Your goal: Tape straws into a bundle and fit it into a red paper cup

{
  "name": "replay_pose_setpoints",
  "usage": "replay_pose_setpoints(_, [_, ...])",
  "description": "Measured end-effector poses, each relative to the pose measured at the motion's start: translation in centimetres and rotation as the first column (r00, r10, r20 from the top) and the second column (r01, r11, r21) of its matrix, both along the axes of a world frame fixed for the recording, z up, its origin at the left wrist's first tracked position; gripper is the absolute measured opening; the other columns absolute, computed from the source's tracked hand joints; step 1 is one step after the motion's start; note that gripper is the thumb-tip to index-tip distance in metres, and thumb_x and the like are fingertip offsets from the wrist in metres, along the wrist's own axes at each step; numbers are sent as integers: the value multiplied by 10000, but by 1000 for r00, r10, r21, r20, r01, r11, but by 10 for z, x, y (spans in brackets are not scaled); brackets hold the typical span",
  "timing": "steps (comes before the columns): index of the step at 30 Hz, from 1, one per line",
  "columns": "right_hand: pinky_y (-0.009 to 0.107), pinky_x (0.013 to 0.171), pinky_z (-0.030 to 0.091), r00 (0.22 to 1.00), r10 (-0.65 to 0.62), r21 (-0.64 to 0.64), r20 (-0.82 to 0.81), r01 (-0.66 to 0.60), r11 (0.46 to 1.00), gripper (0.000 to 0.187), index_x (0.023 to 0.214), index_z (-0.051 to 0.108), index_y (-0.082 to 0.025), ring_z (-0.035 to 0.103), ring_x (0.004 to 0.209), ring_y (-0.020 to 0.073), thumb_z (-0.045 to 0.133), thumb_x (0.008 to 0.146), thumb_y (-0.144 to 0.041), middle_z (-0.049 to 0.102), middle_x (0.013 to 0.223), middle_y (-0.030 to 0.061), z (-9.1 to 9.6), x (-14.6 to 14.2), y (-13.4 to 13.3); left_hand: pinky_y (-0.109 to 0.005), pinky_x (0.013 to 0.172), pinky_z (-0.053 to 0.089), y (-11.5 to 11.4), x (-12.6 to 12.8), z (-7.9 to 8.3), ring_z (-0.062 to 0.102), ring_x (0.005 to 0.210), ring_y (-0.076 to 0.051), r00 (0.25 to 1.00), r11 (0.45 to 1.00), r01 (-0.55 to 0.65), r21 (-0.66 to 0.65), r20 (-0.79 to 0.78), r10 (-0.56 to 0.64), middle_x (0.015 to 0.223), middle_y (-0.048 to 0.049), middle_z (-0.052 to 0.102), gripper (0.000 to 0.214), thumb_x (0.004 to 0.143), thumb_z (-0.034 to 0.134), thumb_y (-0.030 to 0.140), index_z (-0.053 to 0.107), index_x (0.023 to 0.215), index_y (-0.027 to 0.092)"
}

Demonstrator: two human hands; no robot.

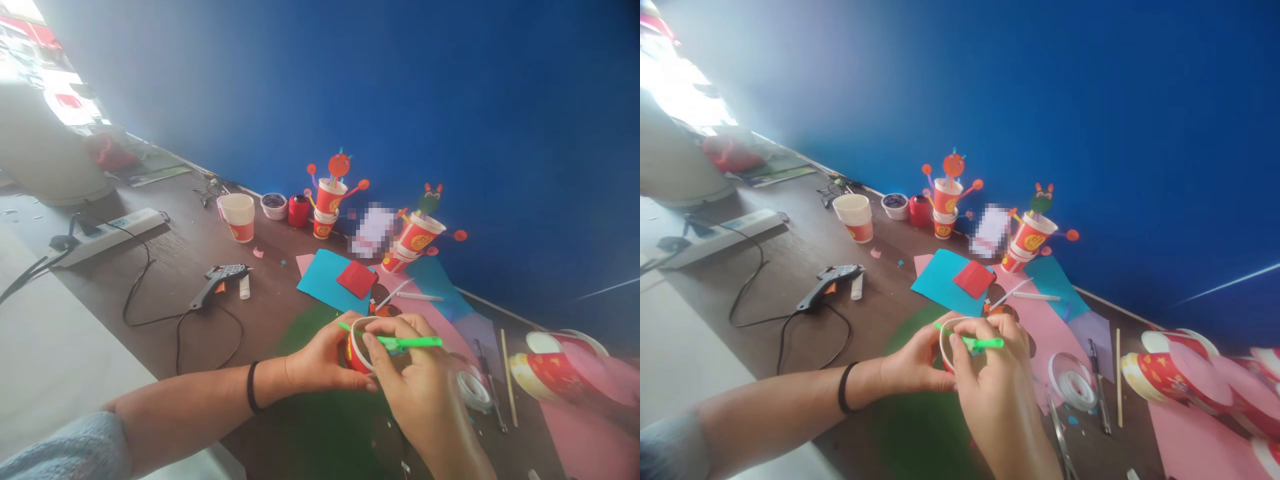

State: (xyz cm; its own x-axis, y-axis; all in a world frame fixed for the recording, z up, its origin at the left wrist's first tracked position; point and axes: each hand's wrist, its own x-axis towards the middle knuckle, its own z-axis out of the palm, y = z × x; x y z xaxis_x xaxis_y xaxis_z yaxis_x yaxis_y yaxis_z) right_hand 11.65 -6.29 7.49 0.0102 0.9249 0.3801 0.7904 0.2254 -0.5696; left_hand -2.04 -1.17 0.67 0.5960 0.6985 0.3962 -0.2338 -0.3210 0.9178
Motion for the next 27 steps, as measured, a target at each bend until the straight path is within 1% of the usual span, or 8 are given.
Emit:
replay_pose_setpoints(2, [376, 699, 440, 999, -5, -19, 48, 6, 1000, 123, 744, 649, -246, 550, 759, 210, 573, 816, -311, 590, 808, 40, 1, 2, 1, -386, 925, 433, 0, 1, -2, 530, 1078, -267, 1000, 1000, -12, 29, -2, 12, 1128, -112, 548, 586, 627, 779, 269, 537, 1154, 181])
replay_pose_setpoints(5, [358, 701, 424, 994, 54, -15, 98, -52, 999, 147, 685, 644, -240, 529, 764, 204, 581, 813, -276, 587, 766, 30, 3, 4, 2, -388, 929, 424, -1, 2, -4, 540, 1058, -258, 999, 996, -41, 74, 11, 40, 1115, -112, 553, 615, 635, 773, 294, 515, 1182, 185])
replay_pose_setpoints(7, [346, 700, 423, 993, 77, -11, 93, -76, 997, 146, 693, 651, -236, 518, 797, 207, 576, 815, -265, 567, 768, 30, 4, 5, 3, -392, 935, 415, 0, 3, -4, 537, 1053, -256, 998, 991, -55, 118, 6, 55, 1119, -111, 559, 627, 641, 767, 309, 508, 1200, 193])
replay_pose_setpoints(10, [343, 704, 437, 998, 42, -65, 47, -39, 997, 130, 739, 675, -250, 523, 813, 206, 579, 817, -291, 536, 784, 27, 4, 5, 4, -404, 946, 402, 1, 3, -2, 525, 1062, -264, 998, 985, -57, 164, -13, 60, 1125, -113, 567, 640, 625, 777, 307, 520, 1202, 200])
replay_pose_setpoints(14, [385, 780, 448, 1000, -1, -113, -9, -1, 994, 140, 846, 649, -234, 547, 904, 230, 618, 776, -350, 573, 885, 39, 4, 8, 5, -394, 911, 430, 1, 3, 1, 534, 1055, -269, 999, 996, -46, 73, 9, 46, 1122, -121, 561, 654, 625, 779, 282, 513, 1215, 191])
replay_pose_setpoints(17, [378, 796, 457, 998, 24, -151, -50, -31, 988, 260, 991, 584, -220, 563, 924, 224, 615, 763, -341, 598, 952, 45, 9, 15, 5, -380, 884, 453, 1, 3, -2, 538, 1064, -266, 998, 998, -29, -55, 46, 31, 1166, -118, 539, 665, 655, 760, 279, 477, 1252, 202])
replay_pose_setpoints(20, [350, 795, 463, 992, 63, -141, -106, -77, 987, 236, 1012, 564, -226, 568, 923, 203, 575, 789, -302, 603, 967, 38, 14, 23, 5, -388, 882, 458, 3, 2, -5, 542, 1065, -269, 996, 993, -32, -110, 85, 42, 1186, -112, 526, 670, 647, 768, 293, 475, 1244, 211])
replay_pose_setpoints(27, [381, 759, 467, 999, 41, -48, -12, -41, 998, 85, 789, 642, -213, 587, 857, 226, 591, 780, -279, 638, 847, 51, 5, 16, 8, -407, 910, 439, 4, 2, 0, 538, 1054, -271, 997, 995, -76, 70, 9, 76, 1147, -130, 541, 661, 626, 774, 290, 508, 1222, 188])
